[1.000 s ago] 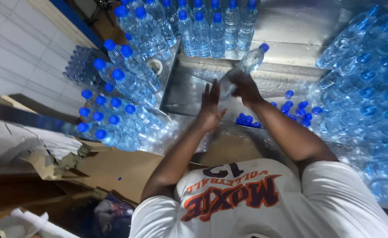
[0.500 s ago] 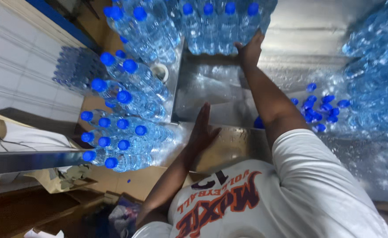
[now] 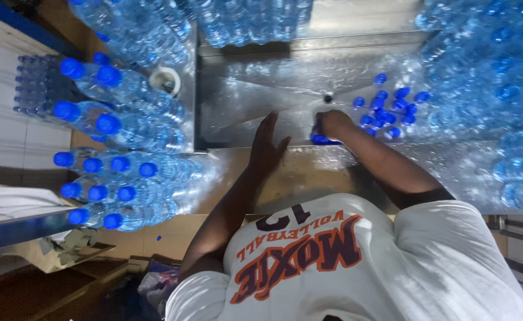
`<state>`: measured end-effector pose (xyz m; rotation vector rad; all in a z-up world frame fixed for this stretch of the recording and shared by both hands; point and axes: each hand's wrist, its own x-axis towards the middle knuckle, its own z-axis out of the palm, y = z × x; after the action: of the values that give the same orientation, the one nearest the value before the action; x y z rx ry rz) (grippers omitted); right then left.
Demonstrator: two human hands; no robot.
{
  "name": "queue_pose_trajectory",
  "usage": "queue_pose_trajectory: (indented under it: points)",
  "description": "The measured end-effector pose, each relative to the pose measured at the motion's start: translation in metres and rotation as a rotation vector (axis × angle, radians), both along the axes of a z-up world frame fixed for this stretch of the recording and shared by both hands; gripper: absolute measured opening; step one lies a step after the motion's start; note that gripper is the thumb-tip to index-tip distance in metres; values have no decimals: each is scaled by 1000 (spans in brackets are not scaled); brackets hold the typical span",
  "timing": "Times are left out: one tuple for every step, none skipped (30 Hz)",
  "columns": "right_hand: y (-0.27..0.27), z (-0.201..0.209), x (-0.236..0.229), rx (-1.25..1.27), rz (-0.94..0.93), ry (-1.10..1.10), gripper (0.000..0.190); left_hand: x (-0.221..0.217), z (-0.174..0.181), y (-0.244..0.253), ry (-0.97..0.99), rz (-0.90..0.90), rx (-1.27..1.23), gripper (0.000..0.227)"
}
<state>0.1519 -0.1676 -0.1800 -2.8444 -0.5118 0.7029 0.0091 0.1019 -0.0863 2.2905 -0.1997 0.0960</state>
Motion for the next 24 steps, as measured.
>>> queue_pose_trajectory:
  points:
    - [-9,-27,10,33,5,-10,43,7,8,-13,9,17,-33,80]
    - [-25,-16,12,32,-8,-22,43,5,12,-22,-2,4,-35,80]
    - [-42,-3,19,41,-13,-11,43,7,17,-32,2,-3,-66,75]
    - [-59,10,26,51,-18,0,46,10,22,-42,8,-10,-96,71]
    - [-80,30,39,53,-29,-6,46,9,23,-47,3,-22,-95,71]
    - [-101,48,52,313,-66,-37,41,9,24,-53,-7,-20,-101,70]
    - [-123,67,65,570,-99,-71,37,8,24,-59,-16,-14,-110,70]
    - [-159,64,103,569,-106,-78,37,8,22,-62,-19,-23,-110,70]
    - [-193,64,147,511,-253,-378,32,10,21,-65,8,9,-99,70]
    - [-227,65,191,446,-394,-679,41,12,20,-68,35,41,-87,70]
    - [-240,100,213,451,-381,-682,41,13,13,-69,29,54,-88,70]
    - [-253,135,235,338,-430,-952,30,15,6,-69,33,65,-56,73]
    - [-260,168,257,226,-470,-1217,25,14,0,-67,39,82,-21,76]
    - [-258,173,263,239,-455,-1217,25,10,9,-69,36,101,-20,76]
    - [-255,176,267,220,-392,-1167,25,3,17,-72,29,114,-27,70]
    - [-252,178,270,200,-329,-1118,24,-4,25,-75,22,128,-35,64]
    - [-249,177,270,210,-315,-1113,24,-8,21,-76,24,144,-33,64]
    - [-245,177,270,173,-231,-1041,23,-13,18,-78,1,159,-22,63]
    - [-242,179,271,137,-152,-975,23,-14,15,-78,-27,170,-8,63]
    - [-239,181,270,148,-144,-977,23,-18,16,-83,-31,182,-2,63]
    - [-238,183,268,108,-70,-911,23,-21,16,-89,-36,185,-2,64]
    - [-236,186,264,67,4,-846,23,-25,16,-94,-41,189,-3,65]
    - [-230,193,262,77,15,-853,23,-20,20,-103,-49,202,2,65]
    - [-222,200,259,38,95,-791,24,-15,25,-112,5,166,29,65]
